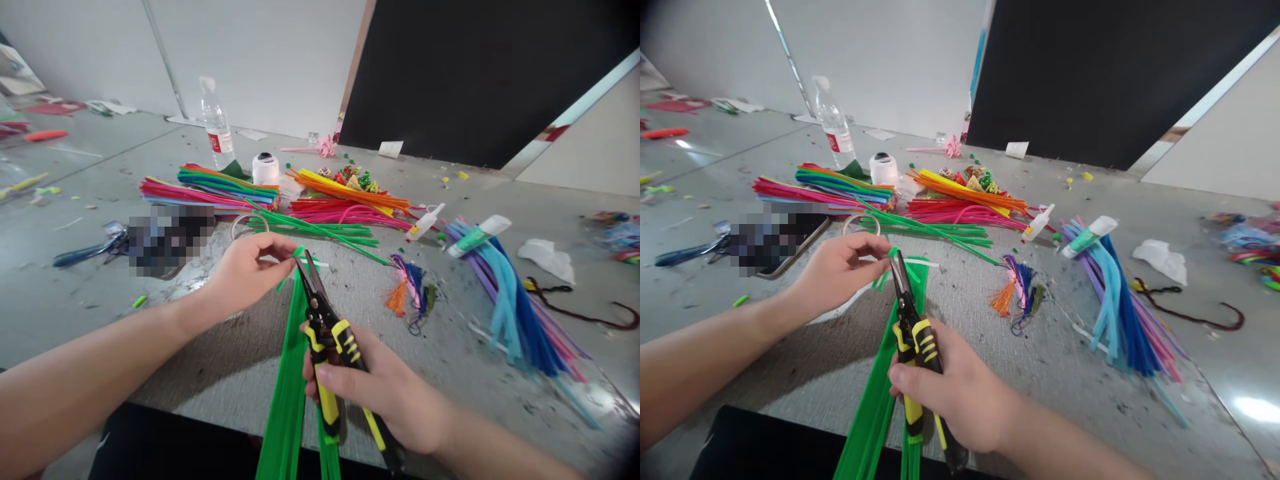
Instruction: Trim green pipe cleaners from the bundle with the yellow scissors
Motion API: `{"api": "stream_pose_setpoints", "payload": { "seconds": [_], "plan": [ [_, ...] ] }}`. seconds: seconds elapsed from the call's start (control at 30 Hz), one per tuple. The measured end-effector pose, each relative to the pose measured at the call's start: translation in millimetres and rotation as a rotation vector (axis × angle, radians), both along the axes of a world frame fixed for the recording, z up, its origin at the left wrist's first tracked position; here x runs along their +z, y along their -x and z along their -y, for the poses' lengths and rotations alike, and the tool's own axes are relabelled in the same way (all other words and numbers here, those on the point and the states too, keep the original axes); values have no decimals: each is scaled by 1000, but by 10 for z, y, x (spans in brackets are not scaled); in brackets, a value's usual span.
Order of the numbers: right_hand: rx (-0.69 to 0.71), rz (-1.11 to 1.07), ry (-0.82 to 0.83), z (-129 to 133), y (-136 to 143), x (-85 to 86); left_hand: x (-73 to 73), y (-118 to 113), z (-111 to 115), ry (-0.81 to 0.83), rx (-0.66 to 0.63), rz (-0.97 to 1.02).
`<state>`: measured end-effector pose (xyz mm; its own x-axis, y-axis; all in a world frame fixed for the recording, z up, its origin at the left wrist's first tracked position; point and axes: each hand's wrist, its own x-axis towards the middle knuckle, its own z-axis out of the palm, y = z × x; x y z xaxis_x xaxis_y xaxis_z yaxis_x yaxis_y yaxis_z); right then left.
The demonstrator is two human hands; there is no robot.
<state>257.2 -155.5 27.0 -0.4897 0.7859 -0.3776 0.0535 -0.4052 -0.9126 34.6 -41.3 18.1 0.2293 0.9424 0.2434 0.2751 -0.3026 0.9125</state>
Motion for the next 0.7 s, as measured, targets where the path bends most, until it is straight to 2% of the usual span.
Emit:
{"api": "stream_pose_setpoints", "payload": {
  "seconds": [0.33,0.47,0.7],
  "plan": [
    [-12,-18,12,2,10,16,7,-11,-6,-22,-82,73],
    [-38,-16,4,-1,18,0,-11,5,10,-107,-108,75],
    [-59,-28,-1,12,38,4,-23,41,35,-277,-135,-52]
  ]
}}
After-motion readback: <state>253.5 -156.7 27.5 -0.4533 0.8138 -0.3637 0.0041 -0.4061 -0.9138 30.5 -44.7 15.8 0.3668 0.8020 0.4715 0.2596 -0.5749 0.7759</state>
